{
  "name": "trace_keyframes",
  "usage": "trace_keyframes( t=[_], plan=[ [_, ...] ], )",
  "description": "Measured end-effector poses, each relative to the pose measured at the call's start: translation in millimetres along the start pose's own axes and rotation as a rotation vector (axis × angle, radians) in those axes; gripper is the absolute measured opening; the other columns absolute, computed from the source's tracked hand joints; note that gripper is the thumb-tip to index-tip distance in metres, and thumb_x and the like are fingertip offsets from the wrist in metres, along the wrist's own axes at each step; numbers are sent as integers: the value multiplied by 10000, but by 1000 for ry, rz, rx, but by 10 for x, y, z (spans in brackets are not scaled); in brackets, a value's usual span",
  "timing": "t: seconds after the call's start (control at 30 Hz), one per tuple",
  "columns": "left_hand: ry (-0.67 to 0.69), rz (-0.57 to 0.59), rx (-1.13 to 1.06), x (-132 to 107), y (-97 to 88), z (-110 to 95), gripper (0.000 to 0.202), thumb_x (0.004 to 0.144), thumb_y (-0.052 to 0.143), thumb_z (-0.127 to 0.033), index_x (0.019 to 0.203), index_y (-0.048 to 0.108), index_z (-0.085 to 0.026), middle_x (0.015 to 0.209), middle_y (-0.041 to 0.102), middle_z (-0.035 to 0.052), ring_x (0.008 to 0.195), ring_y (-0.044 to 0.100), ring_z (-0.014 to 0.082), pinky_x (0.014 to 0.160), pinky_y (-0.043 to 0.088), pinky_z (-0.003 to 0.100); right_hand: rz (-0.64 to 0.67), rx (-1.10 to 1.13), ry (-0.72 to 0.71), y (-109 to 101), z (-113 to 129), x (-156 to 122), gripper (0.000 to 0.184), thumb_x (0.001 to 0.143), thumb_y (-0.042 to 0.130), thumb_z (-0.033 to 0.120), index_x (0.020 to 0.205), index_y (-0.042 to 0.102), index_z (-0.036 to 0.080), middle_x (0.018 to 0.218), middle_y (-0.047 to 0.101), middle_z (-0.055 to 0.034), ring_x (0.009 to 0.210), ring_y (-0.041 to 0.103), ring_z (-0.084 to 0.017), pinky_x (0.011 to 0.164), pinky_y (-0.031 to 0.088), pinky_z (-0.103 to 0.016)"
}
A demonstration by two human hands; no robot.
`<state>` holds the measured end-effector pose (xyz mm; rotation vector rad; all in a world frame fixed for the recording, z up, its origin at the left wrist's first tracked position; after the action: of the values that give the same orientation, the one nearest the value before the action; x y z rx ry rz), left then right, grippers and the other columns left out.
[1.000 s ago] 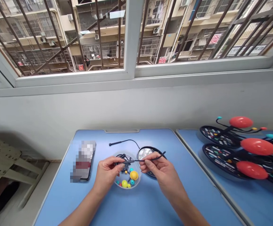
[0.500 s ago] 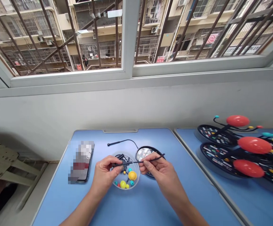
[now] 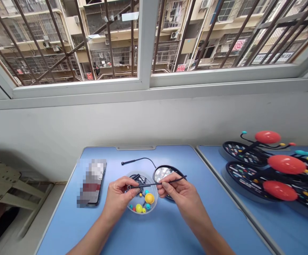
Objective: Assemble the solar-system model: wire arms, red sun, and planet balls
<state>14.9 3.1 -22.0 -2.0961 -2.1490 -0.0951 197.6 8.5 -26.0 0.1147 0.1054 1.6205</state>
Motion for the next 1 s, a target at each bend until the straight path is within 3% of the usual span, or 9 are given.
trace_keyframes(
  t=[0.43,0.8,0.87,1.0],
  plan=[
    [102,9,84,-19,-9,-91,44,637,677,-157,678,687,-167,678,657,38,671,595,159,607,468,243,15,-42,-44,38,47,-37,244,683,676,413,690,585,187,625,657,-17,571,635,-147,584,552,-286],
    [50,-79,10,-60,4,-17,23,596,686,-150,584,668,-155,605,647,32,599,593,152,562,493,234,-34,-118,-113,102,17,-121,232,714,640,417,650,574,204,613,666,-32,560,648,-181,580,555,-322],
    [27,-52,46,-61,30,-32,36,601,689,-168,634,678,-156,645,658,35,604,597,149,581,509,240,-43,-111,-112,112,13,-125,233,718,635,423,664,583,203,602,666,-33,583,656,-189,600,554,-328],
    [-55,38,69,-38,60,-34,407,561,723,-175,963,664,-179,828,681,48,660,622,152,653,538,263,-42,-76,-113,122,18,-116,231,709,647,420,690,602,193,622,669,-39,631,663,-195,615,550,-321]
  ],
)
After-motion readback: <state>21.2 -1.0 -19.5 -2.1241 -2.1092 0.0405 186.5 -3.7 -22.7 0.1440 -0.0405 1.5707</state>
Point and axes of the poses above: each hand's wrist, its own x-axis towards the middle knuckle, its own y-axis out of the palm, z = x × y, the point moved 8 cm from there along x, towards the middle knuckle
